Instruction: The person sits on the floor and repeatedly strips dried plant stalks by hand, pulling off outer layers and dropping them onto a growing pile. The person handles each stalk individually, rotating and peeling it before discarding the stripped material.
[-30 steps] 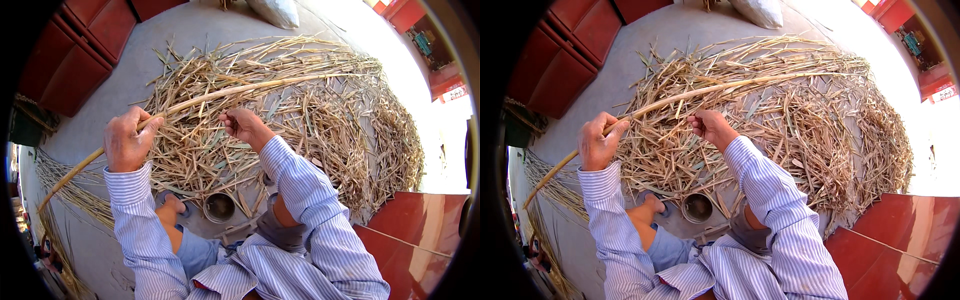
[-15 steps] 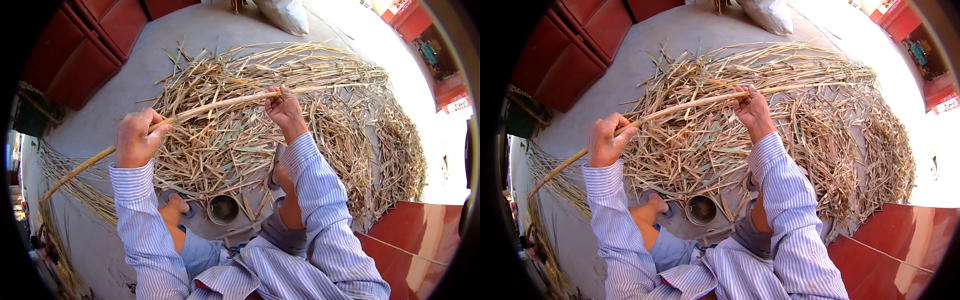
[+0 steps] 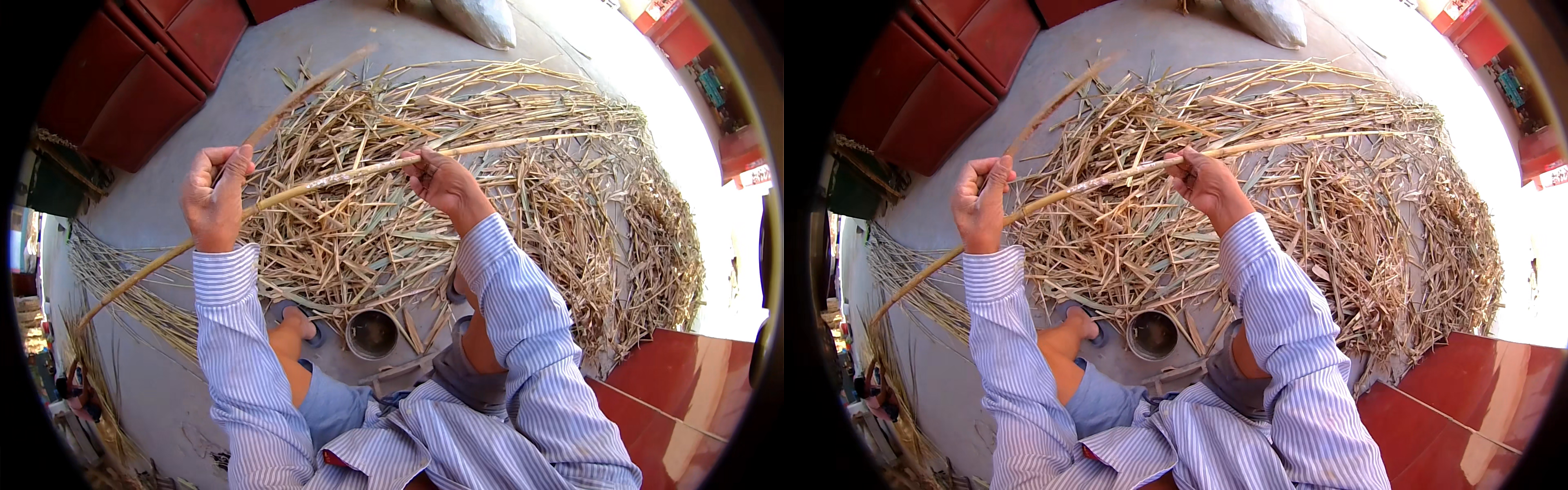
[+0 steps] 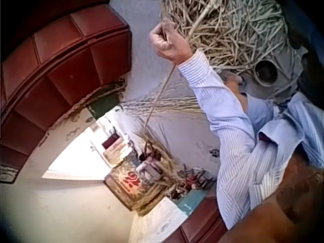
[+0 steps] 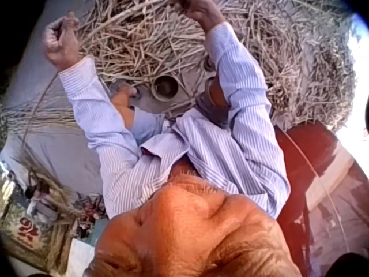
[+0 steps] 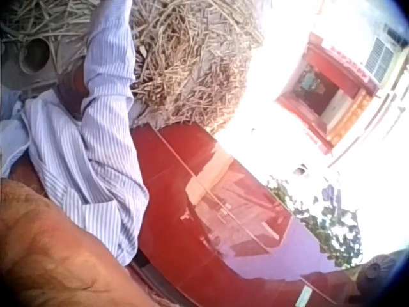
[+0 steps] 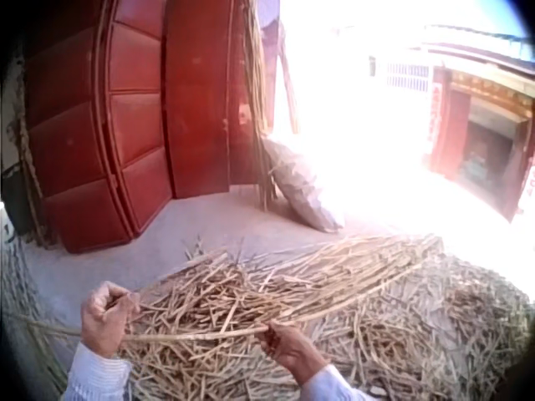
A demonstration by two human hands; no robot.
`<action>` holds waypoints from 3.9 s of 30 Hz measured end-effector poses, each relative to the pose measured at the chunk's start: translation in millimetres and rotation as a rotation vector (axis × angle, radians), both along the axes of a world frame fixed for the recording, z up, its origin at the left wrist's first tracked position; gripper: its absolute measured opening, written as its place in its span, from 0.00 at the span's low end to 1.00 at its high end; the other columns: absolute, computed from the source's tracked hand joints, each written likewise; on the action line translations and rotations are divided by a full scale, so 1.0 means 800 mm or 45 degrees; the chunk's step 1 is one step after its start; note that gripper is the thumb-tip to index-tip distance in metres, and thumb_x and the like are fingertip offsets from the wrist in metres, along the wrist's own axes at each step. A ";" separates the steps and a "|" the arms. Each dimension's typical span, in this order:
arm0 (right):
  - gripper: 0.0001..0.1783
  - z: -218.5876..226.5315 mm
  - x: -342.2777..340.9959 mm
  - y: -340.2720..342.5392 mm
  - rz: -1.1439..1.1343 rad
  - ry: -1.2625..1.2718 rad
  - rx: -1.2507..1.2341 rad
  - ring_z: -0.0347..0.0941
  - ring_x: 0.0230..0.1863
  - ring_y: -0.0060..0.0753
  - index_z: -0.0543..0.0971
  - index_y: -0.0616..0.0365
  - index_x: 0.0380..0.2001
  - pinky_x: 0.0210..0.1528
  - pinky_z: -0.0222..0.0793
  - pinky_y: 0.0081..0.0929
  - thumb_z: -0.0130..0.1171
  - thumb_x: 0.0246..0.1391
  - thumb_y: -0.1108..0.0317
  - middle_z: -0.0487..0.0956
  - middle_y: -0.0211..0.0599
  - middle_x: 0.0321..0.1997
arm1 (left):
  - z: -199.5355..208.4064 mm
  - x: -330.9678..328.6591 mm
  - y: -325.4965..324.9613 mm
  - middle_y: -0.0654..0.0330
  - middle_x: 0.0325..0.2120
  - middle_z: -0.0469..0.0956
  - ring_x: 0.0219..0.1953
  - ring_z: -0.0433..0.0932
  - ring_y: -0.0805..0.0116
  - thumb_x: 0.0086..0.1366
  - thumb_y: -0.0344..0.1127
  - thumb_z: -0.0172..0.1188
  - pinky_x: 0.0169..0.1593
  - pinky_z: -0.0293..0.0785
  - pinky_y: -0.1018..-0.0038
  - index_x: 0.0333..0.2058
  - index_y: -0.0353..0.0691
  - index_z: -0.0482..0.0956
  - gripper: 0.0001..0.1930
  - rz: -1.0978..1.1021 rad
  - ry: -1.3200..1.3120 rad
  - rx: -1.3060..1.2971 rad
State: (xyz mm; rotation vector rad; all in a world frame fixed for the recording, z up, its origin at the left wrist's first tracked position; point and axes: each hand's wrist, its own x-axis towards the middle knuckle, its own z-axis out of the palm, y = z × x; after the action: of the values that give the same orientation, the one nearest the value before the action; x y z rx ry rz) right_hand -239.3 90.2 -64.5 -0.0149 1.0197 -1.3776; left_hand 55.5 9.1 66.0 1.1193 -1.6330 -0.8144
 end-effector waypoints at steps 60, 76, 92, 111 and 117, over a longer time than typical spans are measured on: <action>0.09 0.040 0.043 0.009 0.048 0.088 -0.320 0.80 0.37 0.26 0.75 0.59 0.41 0.37 0.81 0.18 0.50 0.65 0.66 0.82 0.39 0.41 | -0.066 -0.058 0.034 0.62 0.20 0.77 0.25 0.74 0.62 0.47 0.36 0.71 0.35 0.63 0.65 0.30 0.43 0.82 0.10 -0.268 -0.766 -0.663; 0.12 0.030 0.024 0.012 -0.130 0.323 -0.235 0.80 0.33 0.26 0.77 0.66 0.40 0.33 0.80 0.17 0.52 0.64 0.66 0.82 0.42 0.37 | -0.007 -0.027 0.007 0.60 0.23 0.80 0.18 0.66 0.83 0.60 0.37 0.68 0.23 0.63 0.85 0.32 0.35 0.77 0.12 -0.042 0.542 0.152; 0.13 0.031 0.019 -0.001 -0.203 0.425 -0.261 0.81 0.34 0.29 0.76 0.64 0.38 0.34 0.82 0.20 0.53 0.64 0.62 0.82 0.43 0.35 | -0.038 -0.006 0.010 0.57 0.28 0.81 0.34 0.76 0.59 0.52 0.45 0.67 0.40 0.64 0.63 0.35 0.37 0.81 0.18 -0.326 -1.031 -0.700; 0.15 0.059 -0.007 0.031 -0.176 0.636 -0.377 0.81 0.35 0.26 0.76 0.66 0.41 0.34 0.80 0.16 0.55 0.63 0.62 0.83 0.42 0.37 | -0.052 0.001 -0.007 0.58 0.23 0.80 0.24 0.77 0.70 0.62 0.46 0.63 0.32 0.70 0.73 0.30 0.35 0.78 0.16 -0.200 -0.278 -0.082; 0.15 0.062 -0.043 0.021 -0.408 0.732 -0.333 0.79 0.29 0.23 0.77 0.62 0.37 0.29 0.78 0.14 0.60 0.59 0.59 0.83 0.40 0.35 | -0.042 0.018 0.009 0.56 0.20 0.77 0.27 0.75 0.56 0.61 0.55 0.59 0.39 0.63 0.62 0.27 0.38 0.79 0.22 -0.415 -0.991 -0.251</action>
State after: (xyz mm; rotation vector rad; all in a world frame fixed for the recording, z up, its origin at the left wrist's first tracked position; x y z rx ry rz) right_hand -274.0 107.3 -14.7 -0.4842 1.3441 -1.8497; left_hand 70.0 16.5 32.4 1.1076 -2.5306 -0.4023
